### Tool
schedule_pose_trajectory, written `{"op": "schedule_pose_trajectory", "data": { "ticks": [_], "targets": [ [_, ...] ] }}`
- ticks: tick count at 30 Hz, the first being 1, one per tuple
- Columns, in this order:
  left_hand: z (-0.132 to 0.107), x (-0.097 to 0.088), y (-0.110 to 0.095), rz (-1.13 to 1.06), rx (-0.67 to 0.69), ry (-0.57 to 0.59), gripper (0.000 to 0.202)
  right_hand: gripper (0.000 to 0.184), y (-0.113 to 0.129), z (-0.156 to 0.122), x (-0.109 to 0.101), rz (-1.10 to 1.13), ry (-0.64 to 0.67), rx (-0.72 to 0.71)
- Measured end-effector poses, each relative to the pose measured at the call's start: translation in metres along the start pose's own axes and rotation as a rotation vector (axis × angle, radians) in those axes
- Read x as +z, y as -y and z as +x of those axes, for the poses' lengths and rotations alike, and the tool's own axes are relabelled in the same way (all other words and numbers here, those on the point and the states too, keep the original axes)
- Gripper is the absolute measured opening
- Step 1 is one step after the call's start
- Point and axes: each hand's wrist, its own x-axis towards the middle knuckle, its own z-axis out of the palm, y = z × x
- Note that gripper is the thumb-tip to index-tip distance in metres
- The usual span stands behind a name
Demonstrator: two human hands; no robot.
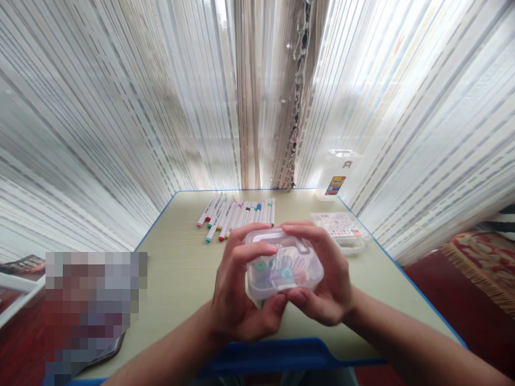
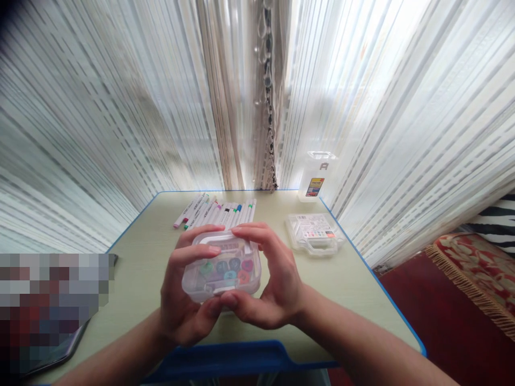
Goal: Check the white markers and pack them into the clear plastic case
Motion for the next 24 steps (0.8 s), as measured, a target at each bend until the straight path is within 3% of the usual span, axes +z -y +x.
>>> {"op": "schedule_pose_trajectory", "data": {
  "ticks": [4,16,24],
  "targets": [
    [-0.001,0.004,-0.002,-0.023,-0.018,-0.032,0.044,0.058,0.007,0.0,0.003,-0.016,-0.039,0.011],
    [-0.006,0.004,-0.001,-0.133,-0.069,0.007,0.051,0.059,0.004,-0.005,0.007,0.048,-0.069,0.059],
    [-0.007,0.007,0.001,-0.161,-0.074,-0.024,0.05,0.053,0.016,-0.004,0.012,0.025,-0.109,0.132]
  ]
}}
